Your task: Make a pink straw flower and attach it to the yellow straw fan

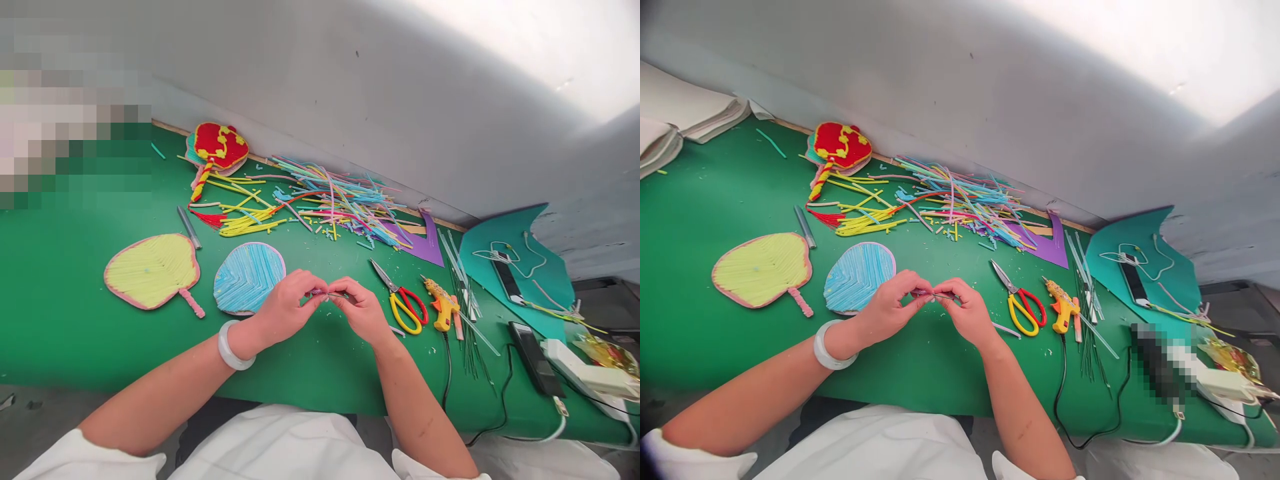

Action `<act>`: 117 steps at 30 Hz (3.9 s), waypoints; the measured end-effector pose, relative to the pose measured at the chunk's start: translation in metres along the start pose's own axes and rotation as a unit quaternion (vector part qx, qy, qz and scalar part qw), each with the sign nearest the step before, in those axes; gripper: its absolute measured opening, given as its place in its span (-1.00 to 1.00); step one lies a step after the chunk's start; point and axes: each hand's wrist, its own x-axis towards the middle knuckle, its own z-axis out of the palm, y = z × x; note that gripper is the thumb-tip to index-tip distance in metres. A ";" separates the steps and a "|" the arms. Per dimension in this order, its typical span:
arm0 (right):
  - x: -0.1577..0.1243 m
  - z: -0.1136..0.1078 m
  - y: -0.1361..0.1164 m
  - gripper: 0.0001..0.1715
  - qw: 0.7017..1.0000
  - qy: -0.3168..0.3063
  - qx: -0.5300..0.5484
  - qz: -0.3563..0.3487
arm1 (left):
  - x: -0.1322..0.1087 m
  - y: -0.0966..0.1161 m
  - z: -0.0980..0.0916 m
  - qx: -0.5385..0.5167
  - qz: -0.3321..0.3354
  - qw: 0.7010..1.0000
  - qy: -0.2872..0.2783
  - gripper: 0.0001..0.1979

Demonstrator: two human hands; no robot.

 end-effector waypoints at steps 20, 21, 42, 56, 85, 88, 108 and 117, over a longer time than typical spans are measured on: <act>-0.008 0.023 -0.002 -0.86 0.991 0.111 -0.039 -0.063 | 0.001 -0.002 0.003 -0.026 -0.035 0.999 0.033 -0.95; -0.007 0.023 -0.002 -0.86 0.990 0.113 -0.043 -0.067 | 0.001 -0.003 0.003 -0.023 -0.029 0.999 0.034 -0.94; -0.011 0.029 0.003 -0.86 0.982 0.127 -0.124 -0.068 | 0.003 -0.006 0.002 0.009 -0.047 0.999 0.016 -0.93; -0.012 0.036 -0.001 -0.75 0.989 0.141 0.011 0.040 | 0.004 -0.003 0.001 0.009 -0.055 0.998 0.002 -0.91; -0.013 0.026 -0.004 -0.71 0.992 0.109 -0.050 0.031 | 0.007 -0.005 -0.007 0.045 -0.089 0.985 -0.138 -0.76; -0.013 0.026 -0.004 -0.70 0.993 0.105 -0.052 0.025 | 0.008 -0.006 -0.007 0.036 -0.091 0.986 -0.135 -0.77; -0.022 0.051 0.004 -0.69 0.987 0.149 -0.022 0.060 | 0.003 -0.009 -0.004 0.113 0.009 0.993 -0.029 -0.79; -0.029 0.056 -0.018 -0.61 0.913 0.083 -0.378 -0.129 | 0.000 -0.015 0.003 0.170 0.038 0.984 -0.025 -0.73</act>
